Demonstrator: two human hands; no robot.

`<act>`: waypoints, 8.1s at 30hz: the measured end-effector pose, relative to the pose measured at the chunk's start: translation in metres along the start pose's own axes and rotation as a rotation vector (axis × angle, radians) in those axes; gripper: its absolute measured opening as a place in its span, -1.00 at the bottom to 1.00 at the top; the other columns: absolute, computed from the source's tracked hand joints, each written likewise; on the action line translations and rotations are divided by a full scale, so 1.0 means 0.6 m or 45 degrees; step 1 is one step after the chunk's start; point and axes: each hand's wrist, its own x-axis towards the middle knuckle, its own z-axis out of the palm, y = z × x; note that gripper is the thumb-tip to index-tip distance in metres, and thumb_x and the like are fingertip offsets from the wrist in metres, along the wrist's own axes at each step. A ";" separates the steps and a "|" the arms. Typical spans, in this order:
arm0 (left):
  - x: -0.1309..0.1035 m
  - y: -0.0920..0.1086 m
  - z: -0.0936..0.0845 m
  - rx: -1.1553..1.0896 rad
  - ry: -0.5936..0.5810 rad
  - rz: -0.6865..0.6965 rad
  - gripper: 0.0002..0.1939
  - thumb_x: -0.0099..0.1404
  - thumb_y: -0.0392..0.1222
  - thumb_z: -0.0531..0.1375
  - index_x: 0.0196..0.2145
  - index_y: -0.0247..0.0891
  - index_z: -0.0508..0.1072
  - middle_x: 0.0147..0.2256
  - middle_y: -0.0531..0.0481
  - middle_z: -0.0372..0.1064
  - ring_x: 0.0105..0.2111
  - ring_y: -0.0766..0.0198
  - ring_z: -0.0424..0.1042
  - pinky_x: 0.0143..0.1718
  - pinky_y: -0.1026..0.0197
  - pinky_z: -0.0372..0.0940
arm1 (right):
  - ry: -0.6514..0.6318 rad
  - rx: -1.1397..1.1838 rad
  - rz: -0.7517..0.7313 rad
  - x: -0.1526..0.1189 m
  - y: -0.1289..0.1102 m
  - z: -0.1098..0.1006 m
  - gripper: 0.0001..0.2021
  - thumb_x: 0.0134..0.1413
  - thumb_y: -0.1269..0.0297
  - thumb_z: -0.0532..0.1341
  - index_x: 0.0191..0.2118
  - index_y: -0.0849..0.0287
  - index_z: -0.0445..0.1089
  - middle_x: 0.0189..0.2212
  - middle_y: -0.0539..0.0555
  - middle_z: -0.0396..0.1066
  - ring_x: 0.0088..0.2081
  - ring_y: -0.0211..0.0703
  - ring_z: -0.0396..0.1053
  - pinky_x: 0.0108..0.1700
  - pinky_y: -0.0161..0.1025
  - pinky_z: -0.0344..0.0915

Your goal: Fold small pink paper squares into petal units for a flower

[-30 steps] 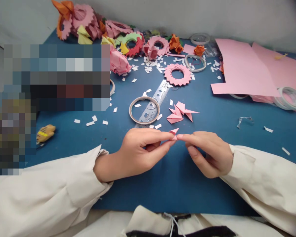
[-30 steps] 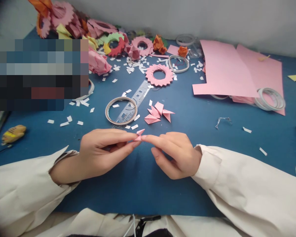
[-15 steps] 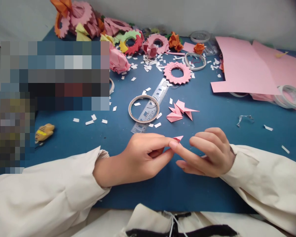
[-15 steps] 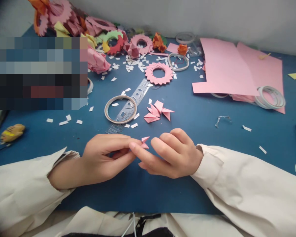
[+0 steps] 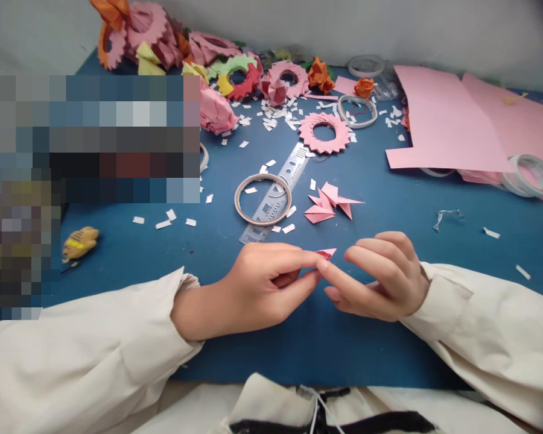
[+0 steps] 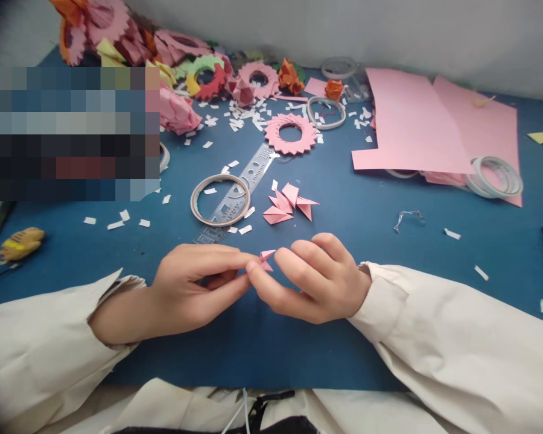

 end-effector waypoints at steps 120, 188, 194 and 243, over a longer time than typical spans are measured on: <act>0.004 -0.002 0.001 -0.350 -0.124 -0.529 -0.79 0.27 -0.25 0.13 -0.23 -0.25 0.56 -0.58 0.06 0.39 -0.53 0.35 0.36 -0.61 0.39 0.20 | -0.192 0.392 0.210 -0.006 0.014 0.008 -0.54 0.13 0.30 0.17 0.12 0.37 0.17 -0.24 0.21 0.46 -0.22 -0.08 0.43 -0.25 -0.17 0.36; 0.008 0.002 -0.011 0.183 -0.039 0.115 -0.89 0.26 -0.37 0.13 -0.30 -0.27 0.45 -0.60 0.09 0.35 -0.62 0.45 0.25 -0.56 0.39 0.19 | -0.254 0.785 0.422 0.000 0.004 0.001 -0.72 0.16 0.52 0.12 0.00 0.38 0.23 -0.34 0.21 0.45 -0.29 -0.22 0.41 -0.31 -0.27 0.34; 0.009 0.005 -0.014 0.013 -0.075 0.036 -0.88 0.20 -0.38 0.17 -0.29 -0.27 0.45 -0.56 0.07 0.39 -0.59 0.44 0.29 -0.53 0.40 0.24 | -0.252 0.755 0.337 -0.004 0.005 0.005 -0.79 0.16 0.46 0.12 -0.07 0.34 0.24 -0.35 0.21 0.46 -0.35 -0.21 0.40 -0.35 -0.28 0.35; 0.012 -0.002 -0.006 -0.138 -0.078 -0.039 -0.88 0.20 -0.41 0.17 -0.39 -0.30 0.51 -0.42 -0.04 0.50 -0.43 0.35 0.45 -0.37 0.33 0.38 | -0.236 0.582 0.278 0.001 0.011 0.001 -0.73 0.17 0.48 0.10 0.00 0.29 0.26 -0.34 0.16 0.48 -0.31 -0.25 0.44 -0.33 -0.32 0.37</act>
